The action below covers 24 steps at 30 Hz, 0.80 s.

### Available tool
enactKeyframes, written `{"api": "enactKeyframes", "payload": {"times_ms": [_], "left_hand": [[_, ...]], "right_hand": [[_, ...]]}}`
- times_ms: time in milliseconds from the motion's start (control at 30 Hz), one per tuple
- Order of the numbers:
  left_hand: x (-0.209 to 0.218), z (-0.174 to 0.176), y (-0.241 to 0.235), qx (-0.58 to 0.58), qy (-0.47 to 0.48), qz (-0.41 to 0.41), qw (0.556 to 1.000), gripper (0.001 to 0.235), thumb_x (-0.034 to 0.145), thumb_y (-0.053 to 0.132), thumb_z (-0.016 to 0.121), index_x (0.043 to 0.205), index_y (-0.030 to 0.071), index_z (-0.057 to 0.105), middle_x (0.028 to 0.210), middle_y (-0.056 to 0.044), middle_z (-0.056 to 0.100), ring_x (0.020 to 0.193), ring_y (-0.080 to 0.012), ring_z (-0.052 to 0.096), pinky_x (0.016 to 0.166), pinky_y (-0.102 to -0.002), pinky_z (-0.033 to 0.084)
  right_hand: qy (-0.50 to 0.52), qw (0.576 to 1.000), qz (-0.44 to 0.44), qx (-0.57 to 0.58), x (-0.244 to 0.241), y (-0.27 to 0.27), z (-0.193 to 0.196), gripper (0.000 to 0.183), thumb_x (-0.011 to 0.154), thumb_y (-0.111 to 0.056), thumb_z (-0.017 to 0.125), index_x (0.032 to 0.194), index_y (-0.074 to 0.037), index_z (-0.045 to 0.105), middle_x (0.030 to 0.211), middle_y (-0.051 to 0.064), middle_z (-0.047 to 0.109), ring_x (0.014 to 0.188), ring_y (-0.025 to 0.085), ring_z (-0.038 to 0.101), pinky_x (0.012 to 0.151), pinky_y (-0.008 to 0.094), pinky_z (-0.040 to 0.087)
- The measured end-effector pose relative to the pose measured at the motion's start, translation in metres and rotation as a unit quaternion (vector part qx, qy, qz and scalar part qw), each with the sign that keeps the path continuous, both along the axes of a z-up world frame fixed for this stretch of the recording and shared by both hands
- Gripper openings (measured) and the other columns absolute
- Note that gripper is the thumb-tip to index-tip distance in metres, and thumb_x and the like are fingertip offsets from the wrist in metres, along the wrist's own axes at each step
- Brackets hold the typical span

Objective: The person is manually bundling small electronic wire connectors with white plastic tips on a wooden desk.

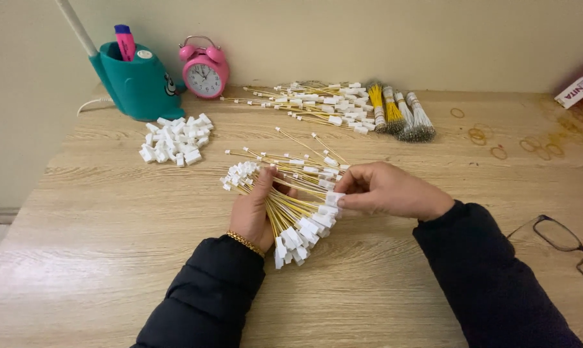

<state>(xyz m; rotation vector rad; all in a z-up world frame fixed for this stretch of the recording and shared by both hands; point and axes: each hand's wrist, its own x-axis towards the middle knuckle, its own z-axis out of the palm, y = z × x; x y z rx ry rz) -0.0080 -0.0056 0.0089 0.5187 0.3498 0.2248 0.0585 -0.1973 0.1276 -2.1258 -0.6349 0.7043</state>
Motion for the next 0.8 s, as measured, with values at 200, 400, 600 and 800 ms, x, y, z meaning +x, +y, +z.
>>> {"api": "enactKeyframes", "payload": {"times_ms": [200,400,600,800], "left_hand": [[0.003,-0.011,0.008,-0.027,-0.112,-0.062,0.991,0.025,0.096,0.04,0.055,0.096,0.017,0.063,0.087,-0.004,0.072,0.099,-0.029,0.07,0.096,-0.055,0.053],[0.003,-0.01,0.009,-0.013,-0.098,-0.054,0.994,0.025,0.098,0.039,0.053,0.098,0.015,0.057,0.07,0.003,0.048,0.076,-0.019,0.066,0.091,-0.05,0.058],[0.004,-0.01,0.009,-0.003,-0.091,-0.062,0.994,0.025,0.098,0.04,0.052,0.1,0.015,0.056,0.071,0.002,0.048,0.078,-0.019,0.066,0.09,-0.05,0.057],[0.006,-0.01,0.008,-0.014,-0.104,-0.067,0.992,0.025,0.099,0.039,0.051,0.102,0.014,0.056,0.072,0.002,0.047,0.078,-0.019,0.065,0.091,-0.049,0.057]], "right_hand": [[-0.213,0.97,-0.118,0.019,0.048,-0.021,-0.034,0.016,0.087,-0.016,0.068,0.101,-0.009,0.074,0.069,0.008,0.069,0.069,0.016,0.064,0.061,0.03,0.051],[-0.299,0.946,-0.087,-0.087,0.056,-0.002,-0.052,0.019,0.086,-0.029,0.066,0.099,-0.019,0.077,0.09,0.004,0.076,0.091,0.023,0.071,0.078,0.035,0.054],[-0.305,0.935,-0.057,-0.173,0.055,0.033,-0.051,0.024,0.083,-0.039,0.065,0.092,-0.02,0.077,0.086,0.006,0.075,0.092,0.031,0.069,0.08,0.041,0.053],[-0.302,0.928,-0.042,-0.216,0.079,0.041,-0.068,0.027,0.077,-0.041,0.068,0.09,-0.02,0.077,0.084,0.004,0.074,0.091,0.03,0.07,0.078,0.04,0.054]]}}
